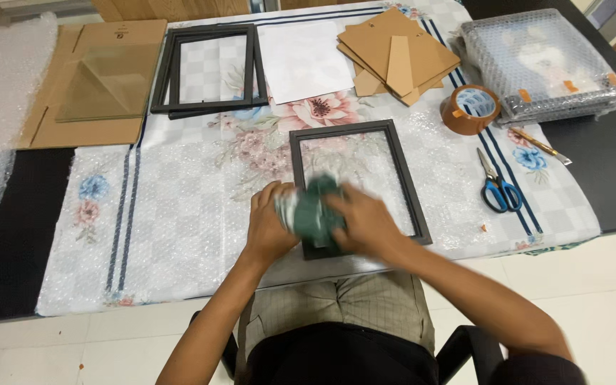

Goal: The person wipes a black picture frame with a cloth, places a piece of glass inside, and kemudian puts in a white mat and a cardboard backing.

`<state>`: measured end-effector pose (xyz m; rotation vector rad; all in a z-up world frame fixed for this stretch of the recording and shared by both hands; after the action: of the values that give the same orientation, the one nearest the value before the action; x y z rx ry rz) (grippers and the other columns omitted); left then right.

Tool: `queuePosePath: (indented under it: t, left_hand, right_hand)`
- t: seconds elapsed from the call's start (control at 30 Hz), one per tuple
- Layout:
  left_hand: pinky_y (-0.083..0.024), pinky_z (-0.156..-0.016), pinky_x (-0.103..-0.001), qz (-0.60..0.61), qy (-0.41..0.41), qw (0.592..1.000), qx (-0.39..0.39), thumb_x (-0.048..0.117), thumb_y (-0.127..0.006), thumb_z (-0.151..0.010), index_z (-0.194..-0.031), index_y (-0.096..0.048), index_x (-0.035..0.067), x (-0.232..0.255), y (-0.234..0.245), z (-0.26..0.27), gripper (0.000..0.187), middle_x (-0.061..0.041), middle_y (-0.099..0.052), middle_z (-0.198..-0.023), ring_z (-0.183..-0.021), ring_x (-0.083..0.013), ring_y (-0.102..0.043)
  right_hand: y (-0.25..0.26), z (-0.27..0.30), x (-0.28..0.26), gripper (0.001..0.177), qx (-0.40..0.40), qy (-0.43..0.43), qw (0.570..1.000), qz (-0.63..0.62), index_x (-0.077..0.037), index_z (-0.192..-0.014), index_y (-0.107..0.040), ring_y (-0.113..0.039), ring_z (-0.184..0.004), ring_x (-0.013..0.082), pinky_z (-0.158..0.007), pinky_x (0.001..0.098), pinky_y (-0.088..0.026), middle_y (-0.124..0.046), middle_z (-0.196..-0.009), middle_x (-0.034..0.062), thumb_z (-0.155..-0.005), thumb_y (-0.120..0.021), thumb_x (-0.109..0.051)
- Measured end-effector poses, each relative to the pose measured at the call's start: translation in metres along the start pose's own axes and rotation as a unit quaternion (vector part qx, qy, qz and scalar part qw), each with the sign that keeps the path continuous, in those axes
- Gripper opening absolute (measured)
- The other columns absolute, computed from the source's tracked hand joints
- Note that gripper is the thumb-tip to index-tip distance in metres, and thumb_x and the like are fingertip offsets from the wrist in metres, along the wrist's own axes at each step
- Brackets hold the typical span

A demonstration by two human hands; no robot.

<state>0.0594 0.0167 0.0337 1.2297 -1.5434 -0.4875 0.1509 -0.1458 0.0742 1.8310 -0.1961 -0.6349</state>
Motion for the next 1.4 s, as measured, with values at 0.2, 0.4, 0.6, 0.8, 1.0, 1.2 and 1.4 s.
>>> queuePosePath:
  t: [0.2, 0.4, 0.6, 0.8, 1.0, 1.2, 1.4]
  left_hand:
    - [-0.035, -0.11, -0.052, -0.118, -0.09, 0.989, 0.018, 0.039, -0.061, -0.095, -0.138, -0.067, 0.018, 0.003, -0.012, 0.002, 0.048, -0.008, -0.066, -0.134, -0.137, -0.031, -0.053]
    - [-0.029, -0.118, -0.055, -0.092, -0.05, 0.993, -0.046, 0.037, -0.059, -0.099, -0.141, -0.067, 0.015, 0.011, -0.003, -0.001, 0.048, -0.012, -0.066, -0.14, -0.143, -0.0327, -0.05]
    - [-0.027, -0.12, -0.058, -0.073, -0.035, 0.994, -0.072, 0.035, -0.06, -0.1, -0.144, -0.064, 0.014, 0.013, -0.002, -0.003, 0.049, -0.014, -0.063, -0.144, -0.145, -0.0345, -0.048]
    - [-0.045, -0.103, -0.053, 0.005, -0.221, 0.968, 0.122, 0.055, -0.049, -0.106, -0.109, -0.066, 0.016, 0.09, 0.014, 0.019, 0.042, -0.014, -0.06, -0.117, -0.121, -0.0361, -0.06]
    - [-0.041, -0.107, -0.053, 0.03, -0.255, 0.966, -0.021, 0.022, -0.08, -0.09, -0.092, -0.067, 0.006, 0.131, -0.021, 0.029, 0.02, -0.008, -0.062, -0.1, -0.099, -0.0296, -0.058]
    - [-0.043, -0.084, -0.043, -0.028, -0.246, 0.969, 0.005, 0.027, -0.065, -0.103, -0.096, -0.059, 0.008, 0.143, -0.004, 0.02, 0.021, -0.007, -0.062, -0.095, -0.086, -0.0277, -0.055]
    - [-0.053, -0.058, -0.034, -0.048, -0.157, 0.969, 0.185, 0.046, -0.035, -0.111, -0.102, -0.062, 0.018, 0.125, 0.069, -0.011, 0.04, 0.003, -0.058, -0.073, -0.057, -0.0191, -0.063]
  right_hand:
    - [-0.023, 0.1, 0.075, 0.049, 0.082, 0.125, 0.985, 0.09, -0.025, -0.134, -0.063, -0.07, -0.077, 0.029, -0.06, 0.0415, -0.06, -0.058, -0.113, 0.013, -0.09, -0.049, -0.043]
    - [0.026, 0.093, 0.145, 0.061, 0.133, -0.171, 0.973, 0.084, -0.033, -0.136, -0.067, -0.073, -0.096, 0.0355, -0.08, 0.0482, -0.061, -0.061, -0.114, 0.0047, -0.075, -0.067, -0.026]
    - [0.019, 0.015, 0.204, 0.054, 0.15, -0.256, 0.955, 0.006, -0.01, -0.137, -0.067, -0.072, -0.101, 0.0474, -0.085, 0.059, -0.06, -0.07, -0.112, 0.0207, -0.084, -0.072, -0.019]
    - [0.037, 0.036, 0.231, 0.034, 0.202, -0.362, 0.844, -0.34, -0.004, -0.122, -0.076, -0.069, -0.108, 0.0459, -0.09, 0.0555, -0.051, -0.074, -0.109, 0.0252, -0.094, -0.066, -0.02]
    - [0.029, 0.053, 0.235, 0.025, 0.178, -0.387, 0.786, -0.448, -0.005, -0.114, -0.073, -0.067, -0.101, 0.0201, -0.087, 0.0332, -0.05, -0.075, -0.113, 0.0098, -0.095, -0.061, -0.014]
    - [0.014, 0.057, 0.257, 0.025, 0.307, -0.287, 0.642, -0.641, -0.008, -0.117, -0.069, -0.073, -0.098, 0.0225, -0.088, 0.0331, -0.058, -0.075, -0.11, 0.0095, -0.095, -0.06, -0.002]
    - [0.021, 0.037, 0.239, 0.025, 0.284, -0.306, 0.677, -0.607, -0.006, -0.116, -0.07, -0.072, -0.093, 0.024, -0.082, 0.0363, -0.057, -0.074, -0.104, 0.0121, -0.093, -0.063, -0.003]
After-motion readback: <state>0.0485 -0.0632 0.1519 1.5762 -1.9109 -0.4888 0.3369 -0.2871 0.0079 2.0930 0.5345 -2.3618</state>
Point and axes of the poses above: each hand's wrist, its own z-axis away from the middle knuckle, its own y-axis out of the back of the hand, x = y × z, the point moved 7 cm from there along -z, towards the middle knuckle
